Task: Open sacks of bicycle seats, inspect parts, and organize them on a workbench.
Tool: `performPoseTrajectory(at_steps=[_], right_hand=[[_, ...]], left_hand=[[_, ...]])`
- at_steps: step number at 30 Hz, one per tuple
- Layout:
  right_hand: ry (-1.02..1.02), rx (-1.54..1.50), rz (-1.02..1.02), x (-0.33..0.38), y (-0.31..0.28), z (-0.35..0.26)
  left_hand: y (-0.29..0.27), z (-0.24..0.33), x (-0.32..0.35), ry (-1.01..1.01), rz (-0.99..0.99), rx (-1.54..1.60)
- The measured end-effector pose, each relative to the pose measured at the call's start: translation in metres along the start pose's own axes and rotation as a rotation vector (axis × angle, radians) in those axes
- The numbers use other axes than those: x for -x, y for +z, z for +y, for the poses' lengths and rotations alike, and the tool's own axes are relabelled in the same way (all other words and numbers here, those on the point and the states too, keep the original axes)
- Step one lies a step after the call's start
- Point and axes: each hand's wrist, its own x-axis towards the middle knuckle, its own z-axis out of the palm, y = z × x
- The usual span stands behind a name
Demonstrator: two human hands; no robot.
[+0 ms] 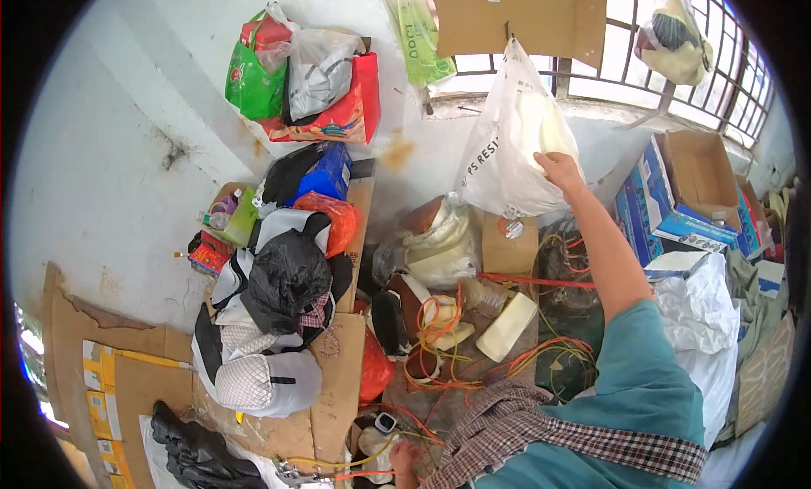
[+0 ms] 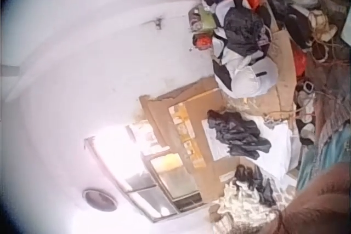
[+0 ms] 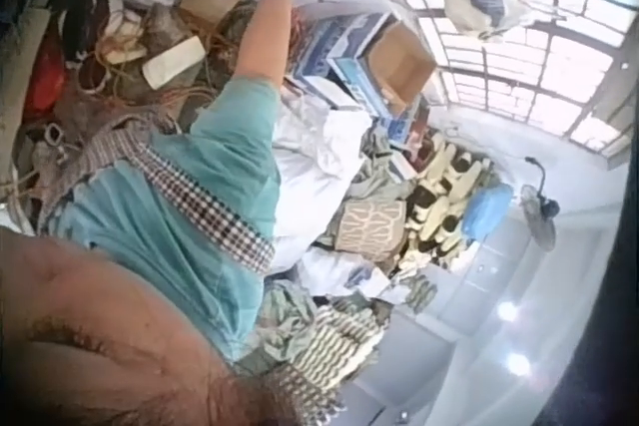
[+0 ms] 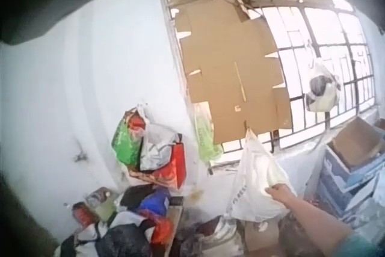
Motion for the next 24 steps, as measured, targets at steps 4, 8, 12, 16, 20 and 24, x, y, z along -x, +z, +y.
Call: performPoseTrajectory(at_steps=[4,8,12,16,20,24], right_hand=[[0.012,-0.244,-0.086,-0.022,-0.021,0.014],[-0.053,-0.389,0.079,0.01,-0.029,-0.025],[-0.467,-0.062,0.139,0.053,-0.032,-0.054],[-0.843,0.046,-0.109,0.14,-0.014,-0.101],[-1.067,0.035,-0.54,0.201,0.018,-0.133],[-1.048,-0.026,-1.029,0.253,0.053,-0.161]], left_hand=[[0.045,0.055,-0.016,0.017,0.165,-0.041],[0.043,0.065,-0.014,0.264,0.004,0.061],[0.085,0.119,0.02,0.34,0.085,0.015],[0.113,0.182,0.065,0.605,0.089,-0.224],[0.148,0.239,0.139,0.848,0.228,-0.345],[0.154,0.27,0.201,1.227,0.536,-0.75]])
